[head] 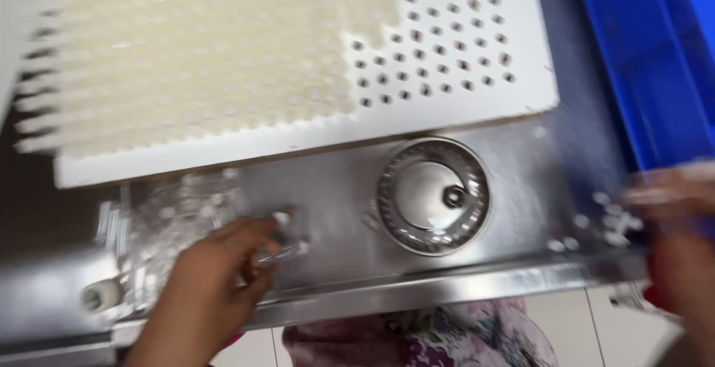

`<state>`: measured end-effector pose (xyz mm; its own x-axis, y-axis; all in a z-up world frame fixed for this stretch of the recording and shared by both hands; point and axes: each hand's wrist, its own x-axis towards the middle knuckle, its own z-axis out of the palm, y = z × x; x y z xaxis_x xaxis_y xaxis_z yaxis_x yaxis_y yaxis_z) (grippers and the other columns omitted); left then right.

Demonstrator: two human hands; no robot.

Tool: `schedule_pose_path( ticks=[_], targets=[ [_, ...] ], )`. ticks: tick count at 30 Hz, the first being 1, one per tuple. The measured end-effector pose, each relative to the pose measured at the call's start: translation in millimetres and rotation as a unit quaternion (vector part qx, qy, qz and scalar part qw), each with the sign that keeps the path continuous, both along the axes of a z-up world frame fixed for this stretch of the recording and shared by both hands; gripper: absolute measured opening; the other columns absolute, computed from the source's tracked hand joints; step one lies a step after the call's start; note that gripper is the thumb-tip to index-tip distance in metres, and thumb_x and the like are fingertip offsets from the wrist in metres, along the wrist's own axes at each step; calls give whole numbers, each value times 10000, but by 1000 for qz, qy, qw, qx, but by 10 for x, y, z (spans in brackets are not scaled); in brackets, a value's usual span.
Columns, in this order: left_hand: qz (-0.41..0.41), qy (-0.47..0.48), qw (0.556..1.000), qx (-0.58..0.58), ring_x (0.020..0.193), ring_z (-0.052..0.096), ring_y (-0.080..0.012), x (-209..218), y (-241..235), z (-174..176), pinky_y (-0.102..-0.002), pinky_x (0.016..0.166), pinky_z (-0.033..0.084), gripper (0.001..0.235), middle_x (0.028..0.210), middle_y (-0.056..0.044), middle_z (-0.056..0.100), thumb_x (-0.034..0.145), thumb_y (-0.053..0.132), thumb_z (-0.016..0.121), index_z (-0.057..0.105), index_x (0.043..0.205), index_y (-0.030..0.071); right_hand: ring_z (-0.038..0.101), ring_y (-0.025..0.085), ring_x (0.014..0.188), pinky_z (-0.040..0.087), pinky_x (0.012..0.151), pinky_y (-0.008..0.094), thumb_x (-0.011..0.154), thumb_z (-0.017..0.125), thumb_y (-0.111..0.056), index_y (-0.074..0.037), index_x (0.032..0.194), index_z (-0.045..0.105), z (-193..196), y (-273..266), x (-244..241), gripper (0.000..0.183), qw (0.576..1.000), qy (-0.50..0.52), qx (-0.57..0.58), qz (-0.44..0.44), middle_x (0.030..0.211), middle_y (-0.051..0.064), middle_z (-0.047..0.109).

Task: Manually assembling small white plastic components into clear plastic tubes and placing them into a grid tray.

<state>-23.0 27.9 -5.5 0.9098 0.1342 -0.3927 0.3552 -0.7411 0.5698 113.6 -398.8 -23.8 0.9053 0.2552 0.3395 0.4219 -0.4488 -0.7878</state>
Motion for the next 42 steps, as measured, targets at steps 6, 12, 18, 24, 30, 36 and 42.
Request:
schedule_pose_path(
  ticks=[6,12,18,24,30,36,42],
  targets=[
    [63,-45,993,85,831,772,-197,347,-359,213,-317,671,616,291,1101,-77,721,843,54,750,709,1131,54,657,105,737,516,590,257,760,836,-19,11,831,688,-131,378,96,167,983,94,-158,5,822,66,645],
    [100,-96,989,-59,945,800,-106,288,-374,178,-255,667,625,385,1106,-46,795,816,101,800,702,1187,62,594,104,597,469,493,282,733,895,-80,39,698,620,-145,455,118,302,957,194,-209,-56,717,64,649],
    [9,-121,991,-64,864,773,-81,520,-799,173,-254,679,602,232,990,22,816,764,151,878,743,949,111,610,65,594,458,461,252,761,898,-107,4,726,652,-221,375,86,272,961,169,-209,-61,744,52,690],
    [-198,-236,950,57,896,673,-248,866,-1360,-8,-374,752,542,268,919,-23,736,702,137,850,739,943,95,638,72,583,428,454,237,814,880,-71,-20,827,741,-178,274,67,149,974,151,-146,-89,772,54,739],
    [-238,-265,933,45,882,658,-262,1077,-1535,130,-387,746,537,143,946,-30,720,783,95,810,740,908,93,753,104,756,570,589,230,848,805,34,-8,926,759,-39,258,28,100,985,161,5,-55,873,85,762],
    [-130,-145,977,-85,810,749,-186,1159,-1456,75,-321,680,579,183,967,-32,798,783,102,854,784,953,102,767,175,818,641,689,267,857,754,76,38,976,742,-178,400,-340,125,969,142,195,48,943,133,745],
    [109,116,904,-396,806,849,-228,862,-1205,-106,-345,710,700,218,896,-204,837,760,-87,818,826,975,-49,755,227,872,656,700,307,904,797,58,34,970,726,-117,608,-445,100,972,-77,202,96,930,97,676]
  ],
)
